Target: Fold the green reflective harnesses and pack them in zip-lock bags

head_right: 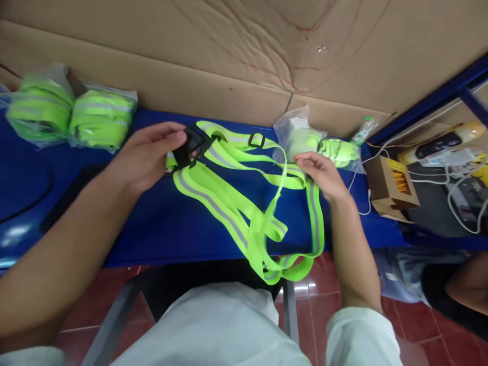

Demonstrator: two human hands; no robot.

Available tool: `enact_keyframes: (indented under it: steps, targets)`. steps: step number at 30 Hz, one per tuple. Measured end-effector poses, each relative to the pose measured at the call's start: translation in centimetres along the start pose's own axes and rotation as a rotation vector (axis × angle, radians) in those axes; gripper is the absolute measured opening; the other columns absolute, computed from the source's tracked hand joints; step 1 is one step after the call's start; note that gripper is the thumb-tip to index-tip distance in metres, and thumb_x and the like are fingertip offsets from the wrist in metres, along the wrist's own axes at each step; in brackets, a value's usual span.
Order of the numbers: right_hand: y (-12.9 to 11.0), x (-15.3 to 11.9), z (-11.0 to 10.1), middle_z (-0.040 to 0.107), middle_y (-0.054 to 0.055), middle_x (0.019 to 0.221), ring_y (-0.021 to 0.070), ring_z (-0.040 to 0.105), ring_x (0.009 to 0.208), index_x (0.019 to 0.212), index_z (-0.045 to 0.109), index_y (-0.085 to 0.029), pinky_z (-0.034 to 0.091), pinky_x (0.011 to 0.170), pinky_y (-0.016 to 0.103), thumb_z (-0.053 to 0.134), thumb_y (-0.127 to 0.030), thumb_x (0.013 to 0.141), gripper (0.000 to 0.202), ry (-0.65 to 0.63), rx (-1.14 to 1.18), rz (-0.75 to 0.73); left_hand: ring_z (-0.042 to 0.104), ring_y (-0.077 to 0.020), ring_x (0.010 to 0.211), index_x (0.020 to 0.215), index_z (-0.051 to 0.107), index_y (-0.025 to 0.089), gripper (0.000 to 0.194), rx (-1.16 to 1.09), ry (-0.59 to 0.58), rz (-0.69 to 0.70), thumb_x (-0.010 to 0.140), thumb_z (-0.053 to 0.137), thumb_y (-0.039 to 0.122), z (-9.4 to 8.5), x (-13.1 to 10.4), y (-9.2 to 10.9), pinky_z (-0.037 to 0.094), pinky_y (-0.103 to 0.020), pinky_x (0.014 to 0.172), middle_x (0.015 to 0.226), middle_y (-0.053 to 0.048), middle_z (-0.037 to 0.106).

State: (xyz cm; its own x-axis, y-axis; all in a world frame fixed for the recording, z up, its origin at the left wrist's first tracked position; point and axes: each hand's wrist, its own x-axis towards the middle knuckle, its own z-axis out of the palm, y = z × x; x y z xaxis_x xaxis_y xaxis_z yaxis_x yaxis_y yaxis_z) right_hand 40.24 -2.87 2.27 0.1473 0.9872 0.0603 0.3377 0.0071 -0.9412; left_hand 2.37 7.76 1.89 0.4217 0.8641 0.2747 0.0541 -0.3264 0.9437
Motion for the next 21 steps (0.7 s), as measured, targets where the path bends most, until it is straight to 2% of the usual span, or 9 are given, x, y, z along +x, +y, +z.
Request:
enact_keyframes:
  steps: [2, 5, 10, 12, 14, 15, 17, 19, 21]
  targets:
    - [0.3, 0.2, 0.4, 0.077, 0.004, 0.093, 0.0165, 0.07, 0.082, 0.101, 0.078, -0.019, 0.057, 0.079, 0.031, 0.081, -0.055, 0.084, 0.04, -0.028, -0.093, -0.032, 0.063, -0.0061, 0.066, 0.1, 0.066, 0.022, 0.034, -0.118, -0.027, -0.088, 0.096, 0.071, 0.055, 0.0, 0.0, -1.1, 0.06, -0.024, 0.063, 0.071, 0.011, 0.071]
    - [-1.1, -1.1, 0.9, 0.078, 0.007, 0.112, 0.0215, 0.073, 0.105, 0.113, 0.076, -0.021, 0.056, 0.099, 0.038, 0.066, -0.056, 0.097, 0.04, -0.001, -0.253, -0.166, 0.062, -0.0054, 0.063, 0.102, 0.065, 0.021, 0.033, -0.185, 0.009, -0.083, 0.093, 0.076, 0.051, 0.0, -0.2, -1.2, 0.059, -0.022, 0.062, 0.072, 0.009, 0.071]
    - [-4.6, -8.5, 4.7, 0.07, 0.011, 0.135, 0.0282, 0.067, 0.125, 0.137, 0.064, -0.024, 0.052, 0.109, 0.048, 0.053, -0.052, 0.105, 0.044, 0.105, -0.539, -0.283, 0.064, -0.0094, 0.053, 0.093, 0.069, 0.016, 0.038, -0.474, 0.09, -0.073, 0.075, 0.093, 0.04, -0.6, -0.9, 0.7, 0.056, -0.021, 0.049, 0.074, 0.002, 0.073]
    - [-5.0, -12.6, 7.3, 0.06, 0.017, 0.151, 0.0374, 0.058, 0.137, 0.155, 0.048, -0.02, 0.049, 0.111, 0.057, 0.06, -0.066, 0.096, 0.076, -0.036, -0.748, -0.333, 0.063, -0.0102, 0.049, 0.089, 0.071, 0.016, 0.032, -0.505, 0.115, -0.093, 0.073, 0.094, 0.033, -0.9, -1.1, 1.5, 0.056, -0.022, 0.045, 0.073, 0.002, 0.072]
    - [-4.7, -16.1, 9.5, 0.053, 0.022, 0.156, 0.0416, 0.056, 0.138, 0.163, 0.033, -0.012, 0.052, 0.107, 0.059, 0.065, -0.076, 0.087, 0.104, -0.216, -0.882, -0.344, 0.062, -0.0103, 0.047, 0.085, 0.072, 0.016, 0.022, -0.519, 0.186, -0.115, 0.075, 0.089, 0.024, -1.0, -1.1, 2.0, 0.055, -0.02, 0.042, 0.069, 0.003, 0.071]
    - [-4.4, -17.4, 10.2, 0.054, 0.023, 0.155, 0.0408, 0.057, 0.136, 0.163, 0.032, -0.01, 0.053, 0.105, 0.058, 0.066, -0.071, 0.09, 0.101, -0.257, -0.925, -0.339, 0.061, -0.01, 0.046, 0.085, 0.073, 0.015, 0.017, -0.524, 0.227, -0.124, 0.076, 0.086, 0.02, -1.1, -1.1, 2.1, 0.055, -0.019, 0.042, 0.067, 0.003, 0.071]
    - [-3.7, -19.2, 10.6, 0.06, 0.02, 0.149, 0.0371, 0.061, 0.132, 0.156, 0.042, -0.013, 0.05, 0.107, 0.058, 0.065, -0.049, 0.099, 0.071, -0.258, -0.975, -0.324, 0.06, -0.0092, 0.046, 0.084, 0.074, 0.015, 0.012, -0.53, 0.297, -0.136, 0.076, 0.082, 0.015, -1.3, -0.9, 2.1, 0.054, -0.017, 0.041, 0.065, 0.003, 0.071]
    - [-3.1, -20.0, 9.6, 0.069, 0.012, 0.137, 0.0312, 0.066, 0.125, 0.141, 0.056, -0.02, 0.041, 0.116, 0.061, 0.059, -0.029, 0.103, 0.04, -0.252, -0.936, -0.312, 0.059, -0.0089, 0.045, 0.084, 0.075, 0.013, 0.014, -0.514, 0.317, -0.138, 0.073, 0.084, 0.015, -1.6, -0.7, 1.8, 0.051, -0.017, 0.039, 0.064, 0.002, 0.071]
    - [-2.8, -20.5, 7.7, 0.075, 0.005, 0.124, 0.0251, 0.07, 0.116, 0.127, 0.062, -0.025, 0.036, 0.119, 0.06, 0.053, -0.018, 0.103, 0.027, -0.243, -0.849, -0.287, 0.058, -0.0087, 0.044, 0.086, 0.075, 0.01, 0.021, -0.489, 0.311, -0.125, 0.071, 0.088, 0.017, -2.0, -0.6, 1.3, 0.049, -0.016, 0.037, 0.064, 0.001, 0.07]
